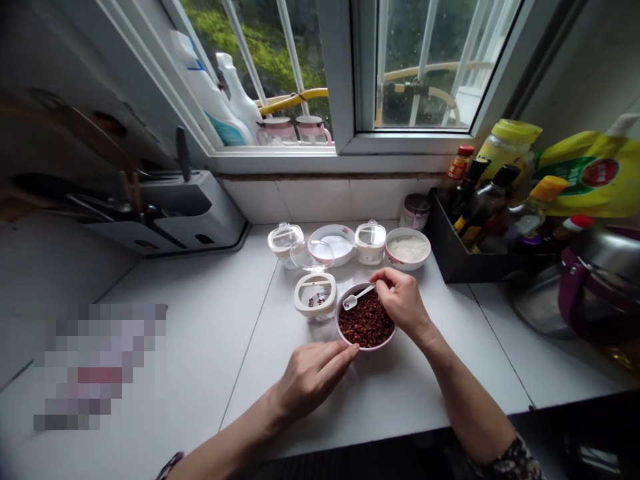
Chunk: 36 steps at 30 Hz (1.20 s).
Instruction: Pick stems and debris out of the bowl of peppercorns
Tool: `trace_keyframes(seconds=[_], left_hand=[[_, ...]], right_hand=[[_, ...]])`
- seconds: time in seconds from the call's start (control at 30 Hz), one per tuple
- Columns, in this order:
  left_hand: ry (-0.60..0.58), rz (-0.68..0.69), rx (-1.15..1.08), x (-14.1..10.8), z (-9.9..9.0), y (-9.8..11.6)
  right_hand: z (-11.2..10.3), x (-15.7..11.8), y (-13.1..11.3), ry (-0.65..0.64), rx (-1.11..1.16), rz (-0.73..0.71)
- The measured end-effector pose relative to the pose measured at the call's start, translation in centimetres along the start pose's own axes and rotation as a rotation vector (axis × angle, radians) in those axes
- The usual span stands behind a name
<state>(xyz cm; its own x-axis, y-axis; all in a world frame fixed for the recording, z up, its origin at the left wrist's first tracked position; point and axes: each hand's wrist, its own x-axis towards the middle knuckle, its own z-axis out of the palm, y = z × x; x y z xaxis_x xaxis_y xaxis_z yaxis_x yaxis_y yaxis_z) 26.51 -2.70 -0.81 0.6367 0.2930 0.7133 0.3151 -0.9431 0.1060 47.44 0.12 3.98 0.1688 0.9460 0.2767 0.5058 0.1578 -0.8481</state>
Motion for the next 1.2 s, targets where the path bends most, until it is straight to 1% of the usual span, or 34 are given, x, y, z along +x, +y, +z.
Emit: trace_keyframes(seconds=[0.13,0.2,0.27,0.33,0.4,0.47,0.57,0.6,0.67,0.7,0.77,0.83,0.9,1.03,1.13,1.2], left_hand=[[0.015,0.006,0.003,0.1,0.1,0.0],[0.025,0.008,0.006,0.2,0.1,0.0],[0.034,0.014,0.008,0.2,0.0,0.1],[0.040,0.018,0.014,0.3,0.1,0.1],[0.046,0.021,0.020,0.4,0.1,0.1],[0.050,0.022,0.019,0.4,0.1,0.0],[0.046,0.025,0.017,0.3,0.1,0.0],[0.043,0.024,0.020,0.3,0.1,0.0],[0.039,0.029,0.027,0.3,0.1,0.0],[0.036,0.029,0.030,0.3,0.1,0.0],[0.030,0.023,0.032,0.3,0.0,0.0],[0.030,0.016,0.028,0.3,0.0,0.0],[0.034,0.014,0.017,0.3,0.0,0.0],[0.025,0.015,-0.005,0.3,0.0,0.0],[0.016,0.011,-0.010,0.2,-0.1,0.0],[0.020,0.015,-0.006,0.1,0.0,0.0]], right_hand=[[-0.3,0.2,-0.2,0.024,0.175,0.088],[-0.2,0.1,-0.6,0.046,0.239,0.099],[0.2,-0.3,-1.2,0.068,0.261,0.064],[1.0,-0.9,-1.8,0.091,0.240,-0.014],[1.8,-1.4,-2.2,0.130,0.157,-0.138],[2.5,-1.8,-2.4,0.143,0.022,-0.338],[2.9,-1.9,-2.2,0.077,-0.180,-0.678],[2.9,-1.9,-2.1,0.052,-0.229,-0.762],[2.6,-1.7,-2.0,0.044,-0.281,-0.850],[2.3,-1.7,-2.0,0.057,-0.283,-0.858],[1.6,-1.5,-2.1,0.113,-0.266,-0.814],[0.8,-1.4,-2.2,0.166,-0.269,-0.710],[0.2,-1.1,-2.0,0.183,-0.320,-0.602],[0.2,-0.5,-0.9,0.111,-0.424,-0.466],[0.7,-0.5,-0.3,0.063,-0.385,-0.397],[0.9,-0.5,-0.2,0.055,-0.349,-0.354]])
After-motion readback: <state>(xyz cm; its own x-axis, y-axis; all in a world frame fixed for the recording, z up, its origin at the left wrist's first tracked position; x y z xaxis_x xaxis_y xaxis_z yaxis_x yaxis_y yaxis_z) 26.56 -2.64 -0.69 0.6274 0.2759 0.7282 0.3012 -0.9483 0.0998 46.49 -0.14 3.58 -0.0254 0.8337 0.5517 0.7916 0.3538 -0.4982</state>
